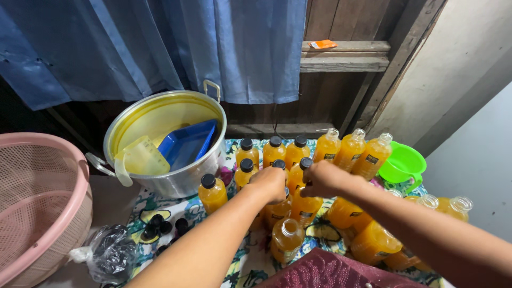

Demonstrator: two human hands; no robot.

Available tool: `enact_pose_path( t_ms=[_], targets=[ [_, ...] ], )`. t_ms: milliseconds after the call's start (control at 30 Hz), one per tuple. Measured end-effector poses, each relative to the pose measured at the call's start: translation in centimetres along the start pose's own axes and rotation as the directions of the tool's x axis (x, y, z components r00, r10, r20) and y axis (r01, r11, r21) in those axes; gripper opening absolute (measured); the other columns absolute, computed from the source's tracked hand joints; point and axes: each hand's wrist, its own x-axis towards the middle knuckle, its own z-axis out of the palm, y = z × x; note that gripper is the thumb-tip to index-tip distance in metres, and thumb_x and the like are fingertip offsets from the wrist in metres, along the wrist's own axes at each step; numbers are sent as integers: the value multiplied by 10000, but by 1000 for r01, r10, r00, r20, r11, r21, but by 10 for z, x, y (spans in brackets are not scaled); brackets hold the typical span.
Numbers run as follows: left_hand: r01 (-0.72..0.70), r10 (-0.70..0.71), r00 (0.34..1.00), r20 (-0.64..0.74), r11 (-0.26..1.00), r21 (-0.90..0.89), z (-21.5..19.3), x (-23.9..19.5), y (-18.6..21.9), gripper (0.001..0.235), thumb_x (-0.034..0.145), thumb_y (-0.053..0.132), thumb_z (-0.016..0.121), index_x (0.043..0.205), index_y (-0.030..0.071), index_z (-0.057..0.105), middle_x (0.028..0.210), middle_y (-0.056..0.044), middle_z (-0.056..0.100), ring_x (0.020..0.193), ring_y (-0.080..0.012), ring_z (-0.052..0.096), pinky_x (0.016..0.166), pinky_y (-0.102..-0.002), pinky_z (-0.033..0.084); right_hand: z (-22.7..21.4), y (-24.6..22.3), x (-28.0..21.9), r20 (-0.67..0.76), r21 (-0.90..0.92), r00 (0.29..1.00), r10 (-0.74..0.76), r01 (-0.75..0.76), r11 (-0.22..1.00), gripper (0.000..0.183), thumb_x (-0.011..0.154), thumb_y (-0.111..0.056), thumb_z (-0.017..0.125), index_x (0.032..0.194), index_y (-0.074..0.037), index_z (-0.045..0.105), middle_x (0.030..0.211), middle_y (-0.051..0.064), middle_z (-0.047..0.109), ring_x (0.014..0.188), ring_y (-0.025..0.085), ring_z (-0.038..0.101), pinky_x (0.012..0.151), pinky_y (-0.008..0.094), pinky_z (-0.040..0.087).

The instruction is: The person repeatedly picks up black bottle caps and screws them onto plastic bottles filled with orange liquid. The person handles the bottles one at a time, tightening each cap before setting the bottle back on the table.

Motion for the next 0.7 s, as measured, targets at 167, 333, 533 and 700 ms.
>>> enact_pose_path(
  t_ms=[167, 333, 533, 700],
  targets=[
    [29, -31, 999, 33, 998, 58, -3, 5, 7, 335, 803, 184, 783, 1082, 1, 755, 1156, -216, 724, 1114, -355, 698, 948, -441, 561, -37, 41, 21, -59, -98, 983, 173, -178, 979, 363, 880, -444, 704, 1102, -171, 793, 1011, 155, 773, 951, 347, 747, 872, 427, 592],
    [55, -59, 997, 43, 995, 82, -3, 10, 10, 300, 808, 143, 760, 1068, -8, 757, 1150, -218, 719, 1110, -362, 695, 937, -449, 566, -43, 112, 59, -125, -155, 967, 221, -239, 959, 580, 844, -328, 748, 1394, -202, 613, 1379, 177, 608, 1265, 368, 602, 1063, 438, 507],
    [95, -98, 994, 49, 994, 61, -5, 8, 10, 289, 821, 127, 726, 1084, 12, 760, 1175, -211, 724, 1134, -351, 693, 960, -444, 559, -4, 181, 109, -73, -118, 979, 189, -196, 973, 775, 839, -285, 748, 1527, -150, 418, 1566, 166, 395, 1382, 381, 465, 1122, 444, 429],
    [103, -105, 993, 44, 994, 41, -6, 9, 11, 312, 811, 145, 737, 1114, 73, 761, 1200, -182, 714, 1157, -341, 677, 979, -453, 542, 12, 184, 117, -104, -145, 987, 123, -138, 980, 766, 804, -304, 799, 1487, -137, 496, 1457, 200, 500, 1327, 372, 536, 1117, 408, 460]
  ],
)
